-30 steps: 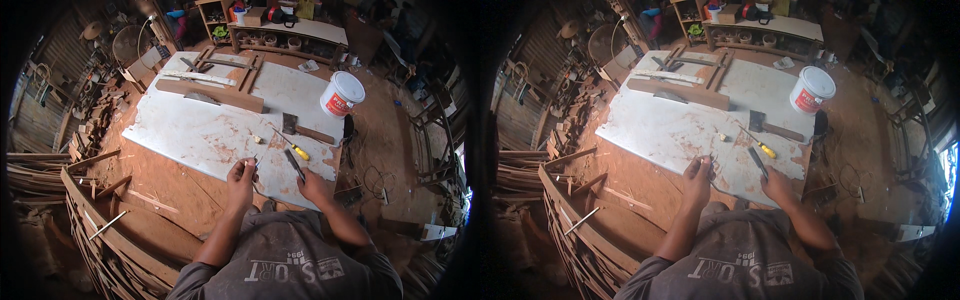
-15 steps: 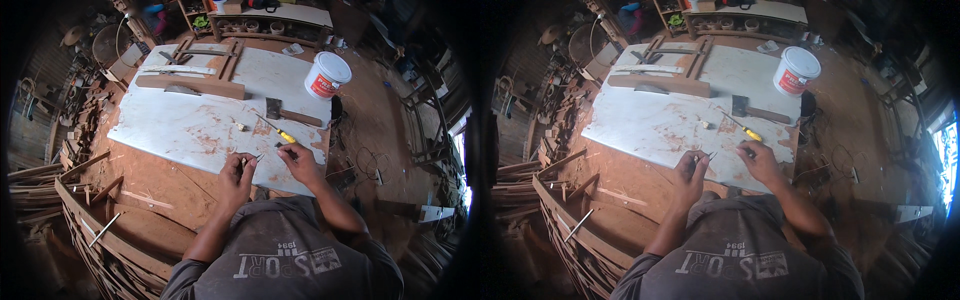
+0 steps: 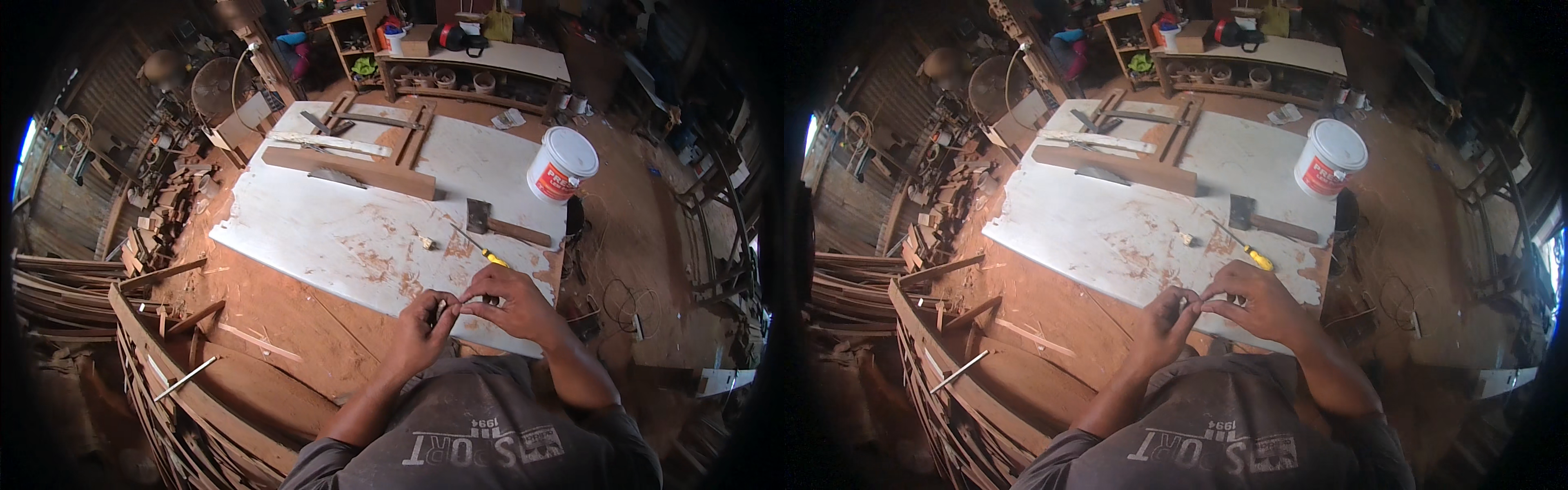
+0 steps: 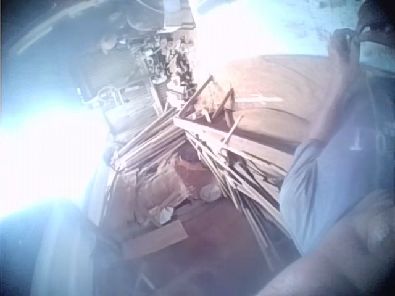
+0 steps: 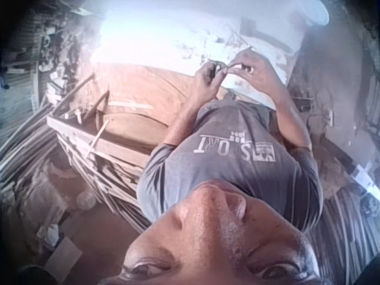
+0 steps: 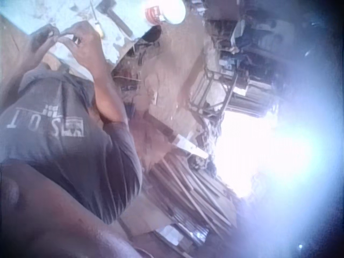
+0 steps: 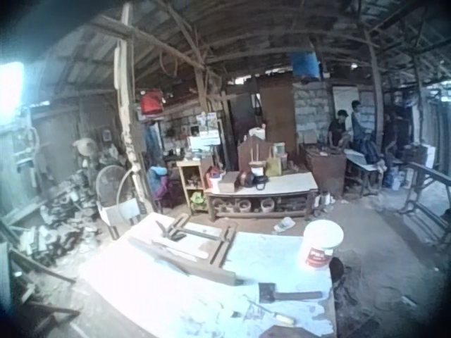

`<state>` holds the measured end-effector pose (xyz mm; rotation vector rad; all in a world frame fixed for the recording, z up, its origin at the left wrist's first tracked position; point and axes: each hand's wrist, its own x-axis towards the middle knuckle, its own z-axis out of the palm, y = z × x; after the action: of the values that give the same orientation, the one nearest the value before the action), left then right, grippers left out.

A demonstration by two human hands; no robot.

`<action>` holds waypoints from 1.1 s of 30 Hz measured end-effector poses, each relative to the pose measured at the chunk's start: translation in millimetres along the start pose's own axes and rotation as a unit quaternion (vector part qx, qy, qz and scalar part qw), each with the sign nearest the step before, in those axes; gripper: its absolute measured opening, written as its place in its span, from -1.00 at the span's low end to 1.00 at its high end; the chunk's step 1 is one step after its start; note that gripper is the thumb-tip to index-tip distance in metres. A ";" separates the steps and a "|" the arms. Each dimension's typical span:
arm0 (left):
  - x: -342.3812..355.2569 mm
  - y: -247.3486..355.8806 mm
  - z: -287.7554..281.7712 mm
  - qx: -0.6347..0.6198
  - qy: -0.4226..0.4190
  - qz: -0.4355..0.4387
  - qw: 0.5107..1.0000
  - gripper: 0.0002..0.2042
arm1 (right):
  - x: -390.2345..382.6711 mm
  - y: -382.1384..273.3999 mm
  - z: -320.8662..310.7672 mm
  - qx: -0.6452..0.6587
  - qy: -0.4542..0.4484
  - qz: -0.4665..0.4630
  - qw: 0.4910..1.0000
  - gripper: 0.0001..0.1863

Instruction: The person strips insulation from a blue wire using a utility knife, then inserts the wire into a small electrical component and secures it with a yellow screwdriver. The person repeats the process with a second wire, tightening both connections in the component.

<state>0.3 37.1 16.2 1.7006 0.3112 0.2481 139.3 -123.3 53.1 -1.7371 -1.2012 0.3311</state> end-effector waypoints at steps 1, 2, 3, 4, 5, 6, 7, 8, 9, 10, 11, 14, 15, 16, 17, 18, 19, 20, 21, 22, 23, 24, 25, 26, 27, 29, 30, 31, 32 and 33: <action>-1.0 -2.2 -0.5 -0.023 -0.009 -0.001 1.000 -0.89 | -1.8 2.2 -1.2 0.000 -0.014 -0.010 1.000 -0.74; -1.1 -6.2 -1.2 -0.045 -0.019 -0.001 0.999 -0.89 | -1.5 2.0 -1.5 0.009 -0.021 -0.010 1.000 -0.78; -0.3 -7.8 -2.1 -0.068 -0.030 -0.002 0.997 -0.88 | -0.4 1.5 -1.0 0.021 -0.020 -0.013 1.000 -0.80; -0.3 -7.6 -3.0 -0.108 -0.046 -0.025 0.993 -0.87 | -0.7 1.9 0.2 0.034 -0.019 -0.014 0.999 -0.81; -0.1 -7.1 -4.5 -0.147 -0.063 -0.048 0.986 -0.87 | -1.3 2.8 1.4 0.047 -0.019 -0.014 0.999 -0.82; 0.5 -6.5 -5.7 -0.187 -0.079 -0.070 0.977 -0.86 | -2.0 4.7 3.2 0.057 -0.009 -0.030 0.998 -0.83; 1.0 -4.1 -5.6 -0.213 -0.088 -0.091 0.969 -0.86 | -3.7 7.5 5.4 0.067 0.001 -0.044 0.997 -0.83; 1.4 0.4 -5.3 -0.238 -0.096 -0.111 0.960 -0.86 | -5.6 9.9 7.6 0.076 0.011 -0.058 0.995 -0.84; 1.2 4.0 -4.7 -0.263 -0.104 -0.131 0.950 -0.86 | -8.0 11.2 10.2 0.117 0.018 -0.047 0.992 -0.84; 0.4 5.9 -3.2 -0.313 -0.108 -0.140 0.933 -0.86 | -9.9 11.9 13.7 0.159 0.023 -0.038 0.986 -0.84; 0.0 7.3 -0.3 -0.361 -0.112 -0.149 0.914 -0.86 | -11.7 12.6 17.5 0.201 0.028 -0.028 0.979 -0.84; 0.3 15.4 6.2 -0.446 -0.118 -0.173 0.870 -0.87 | -15.6 14.6 30.0 0.293 0.063 -0.006 0.954 -0.85; 0.8 17.0 7.4 -0.465 -0.119 -0.181 0.858 -0.87 | -17.5 13.0 32.1 0.309 0.063 0.017 0.949 -0.85; 1.1 16.1 6.8 -0.466 -0.120 -0.178 0.858 -0.87 | -18.3 10.5 33.1 0.325 0.061 0.038 0.943 -0.84; 1.1 13.3 5.3 -0.468 -0.121 -0.174 0.858 -0.87 | -18.5 8.2 32.6 0.340 0.059 0.059 0.937 -0.84; 0.7 10.4 3.8 -0.469 -0.122 -0.171 0.858 -0.87 | -16.6 5.1 27.8 0.310 0.032 0.059 0.948 -0.84; 0.3 7.8 1.7 -0.439 -0.121 -0.169 0.874 -0.87 | -11.3 0.6 18.9 0.280 0.003 0.056 0.958 -0.85; -1.2 4.9 -0.5 -0.410 -0.119 -0.168 0.889 -0.87 | -6.8 -3.5 10.3 0.249 -0.025 0.053 0.967 -0.85; -3.1 3.6 -2.7 -0.379 -0.116 -0.166 0.903 -0.87 | -4.3 -5.9 2.4 0.192 -0.060 0.034 0.979 -0.84; -4.2 4.5 -4.4 -0.353 -0.134 -0.168 0.911 -0.89 | -3.5 -7.1 -6.5 0.132 -0.091 0.014 0.987 -0.84; -5.7 6.6 -6.3 -0.325 -0.152 -0.170 0.918 -0.90 | -2.3 -9.1 -13.5 0.071 -0.122 -0.005 0.990 -0.84; -6.8 8.6 -8.2 -0.298 -0.169 -0.172 0.924 -0.91 | -0.3 -12.4 -18.5 0.071 -0.149 -0.003 0.986 -0.84; -7.4 10.7 -9.3 -0.269 -0.184 -0.169 0.930 -0.90 | 1.2 -15.8 -23.5 0.072 -0.175 0.000 0.982 -0.84; -7.9 12.7 -10.4 -0.239 -0.199 -0.165 0.936 -0.90 | 2.4 -18.4 -26.8 0.073 -0.202 0.002 0.977 -0.84; -7.6 14.0 -12.0 -0.209 -0.212 -0.161 0.941 -0.90 | 3.2 -20.1 -28.5 0.068 -0.219 -0.010 0.973 -0.84; -5.6 13.7 -15.5 -0.204 -0.252 -0.172 0.930 -0.86 | 1.8 -25.0 -30.2 0.057 -0.252 -0.031 0.965 -0.83; -5.2 12.9 -15.8 -0.215 -0.265 -0.175 0.924 -0.85 | 0.9 -28.3 -30.2 0.049 -0.256 -0.041 0.965 -0.83; -5.4 12.0 -16.4 -0.224 -0.275 -0.180 0.917 -0.85 | 0.4 -30.9 -28.5 0.043 -0.261 -0.052 0.963 -0.83; -5.1 11.9 -18.1 -0.239 -0.284 -0.190 0.909 -0.85 | 0.3 -33.3 -27.0 0.037 -0.266 -0.063 0.961 -0.83; -4.6 12.0 -20.8 -0.253 -0.293 -0.199 0.900 -0.85 | 0.5 -35.1 -26.0 0.021 -0.265 -0.081 0.961 -0.82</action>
<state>-10.3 53.2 31.3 1.0910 0.1184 -0.4549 136.9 -135.5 95.1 -1.5451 -1.6915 0.7489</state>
